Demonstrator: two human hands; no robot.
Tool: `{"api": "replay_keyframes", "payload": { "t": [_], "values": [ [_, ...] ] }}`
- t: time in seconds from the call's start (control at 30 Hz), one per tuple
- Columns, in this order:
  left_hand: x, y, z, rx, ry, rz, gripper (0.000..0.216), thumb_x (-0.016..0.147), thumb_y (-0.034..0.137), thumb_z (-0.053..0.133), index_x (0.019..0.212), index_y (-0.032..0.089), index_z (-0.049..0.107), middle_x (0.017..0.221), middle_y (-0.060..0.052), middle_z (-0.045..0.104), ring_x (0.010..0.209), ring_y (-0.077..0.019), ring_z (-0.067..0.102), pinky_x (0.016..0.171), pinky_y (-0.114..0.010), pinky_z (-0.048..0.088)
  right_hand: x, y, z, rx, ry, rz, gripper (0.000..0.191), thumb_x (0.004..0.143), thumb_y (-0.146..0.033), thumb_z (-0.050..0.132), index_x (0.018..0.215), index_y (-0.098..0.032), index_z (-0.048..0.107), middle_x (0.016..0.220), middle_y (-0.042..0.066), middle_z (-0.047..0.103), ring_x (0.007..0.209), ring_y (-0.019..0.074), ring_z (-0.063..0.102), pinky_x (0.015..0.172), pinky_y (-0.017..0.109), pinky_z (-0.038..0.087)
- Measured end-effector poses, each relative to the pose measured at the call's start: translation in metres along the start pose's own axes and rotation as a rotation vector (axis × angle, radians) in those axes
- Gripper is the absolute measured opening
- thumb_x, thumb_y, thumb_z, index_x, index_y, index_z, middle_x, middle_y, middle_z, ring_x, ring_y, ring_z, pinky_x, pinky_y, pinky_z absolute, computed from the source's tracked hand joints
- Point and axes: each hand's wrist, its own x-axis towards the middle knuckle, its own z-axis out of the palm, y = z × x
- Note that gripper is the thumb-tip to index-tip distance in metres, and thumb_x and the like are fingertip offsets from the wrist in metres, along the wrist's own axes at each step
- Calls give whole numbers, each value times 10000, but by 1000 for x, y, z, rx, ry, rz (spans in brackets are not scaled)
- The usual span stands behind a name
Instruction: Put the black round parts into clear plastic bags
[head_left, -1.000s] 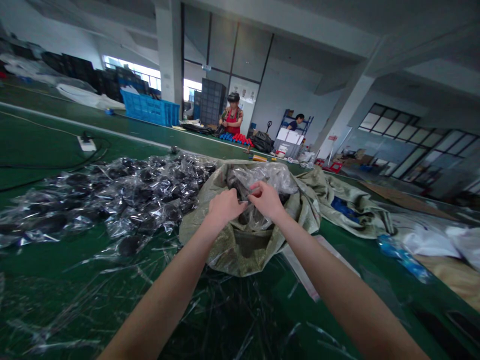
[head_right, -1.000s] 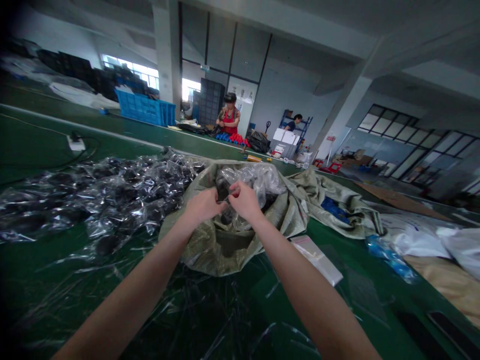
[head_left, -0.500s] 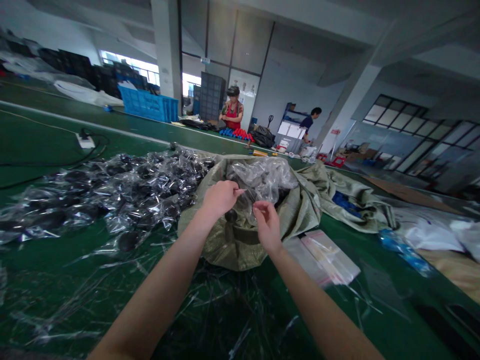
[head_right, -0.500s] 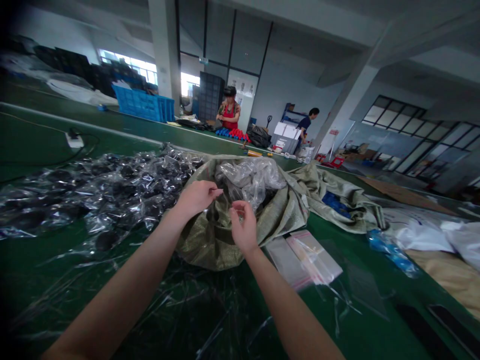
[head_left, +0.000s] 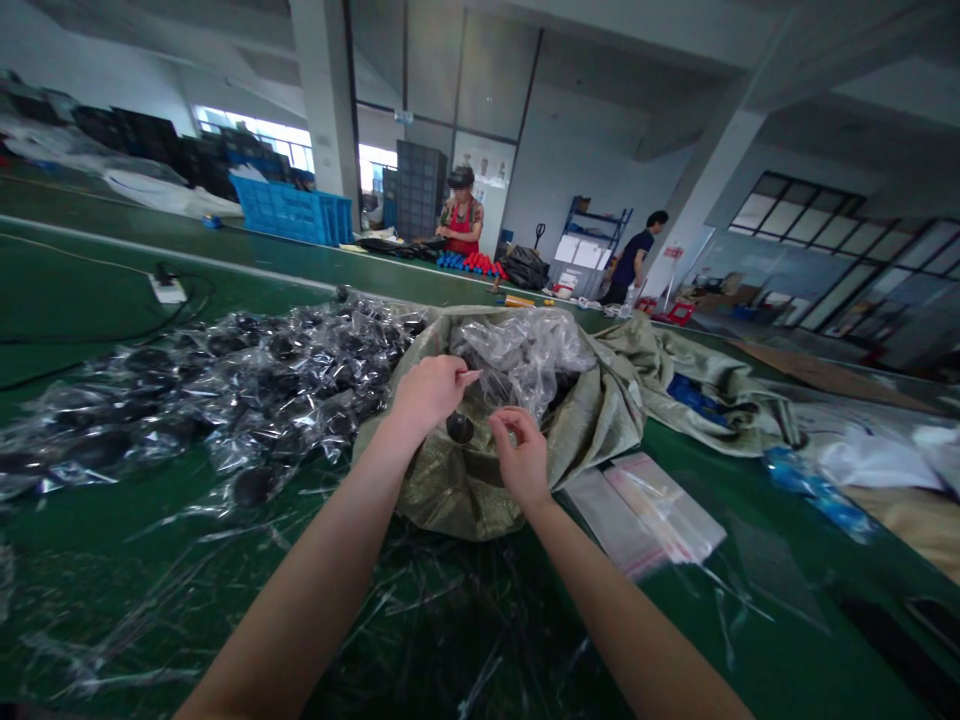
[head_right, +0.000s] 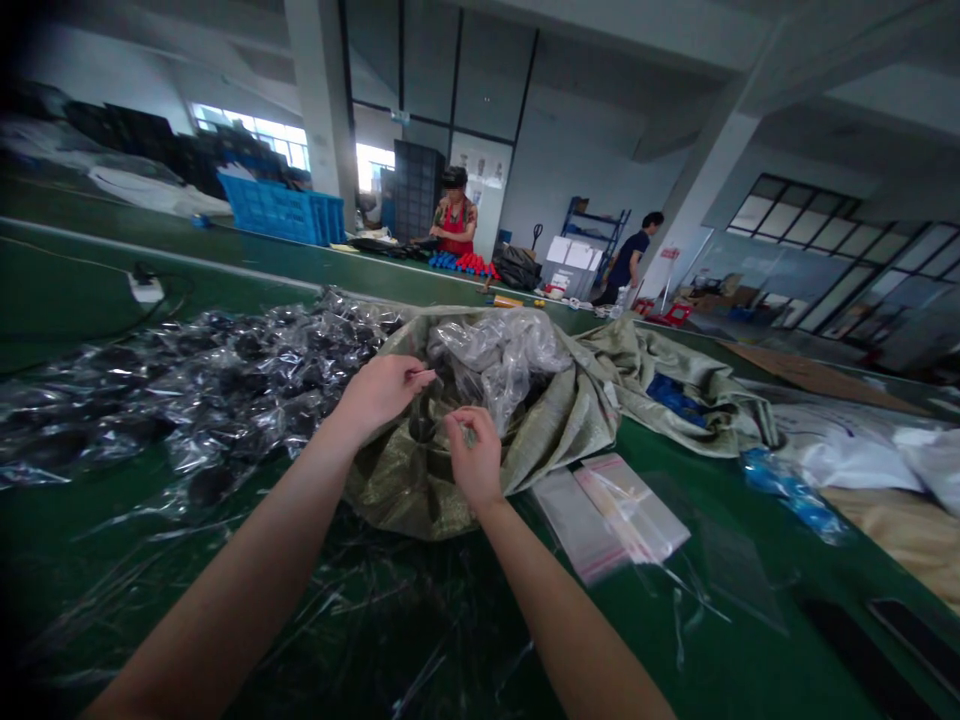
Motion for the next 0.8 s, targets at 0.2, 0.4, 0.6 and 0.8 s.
{"api": "replay_keyframes", "payload": {
  "t": [0.2, 0.4, 0.6, 0.8],
  "values": [
    [9, -28, -8, -366, -193, 225, 381, 862, 436, 509, 610, 166, 603, 608, -15, 599, 608, -141, 523, 604, -240, 362, 24, -10, -17, 335, 18, 205, 150, 802, -352, 640, 757, -210, 622, 815, 14, 678, 792, 172, 634, 806, 332, 498],
    [7, -27, -11, -649, -265, 213, 339, 841, 423, 540, 636, 165, 619, 496, 21, 469, 487, -106, 394, 521, -239, 309, 39, -14, -25, 606, -85, 441, 176, 712, -348, 744, 704, -194, 658, 682, -14, 670, 658, 146, 642, 693, 299, 520],
    [11, -27, 5, -687, -233, 117, 304, 802, 388, 596, 595, 167, 624, 486, 25, 492, 461, -94, 394, 493, -234, 291, 43, -12, -29, 611, 16, 531, 277, 618, -366, 816, 798, -182, 714, 694, -12, 685, 646, 122, 626, 710, 296, 536],
    [10, -10, 21, -346, 179, 177, 219, 809, 350, 636, 688, 169, 660, 688, -24, 644, 642, -145, 573, 597, -252, 412, 46, -5, -37, 363, 27, 455, 236, 680, -382, 744, 809, -187, 714, 724, 15, 712, 667, 157, 649, 707, 318, 555]
  ]
}}
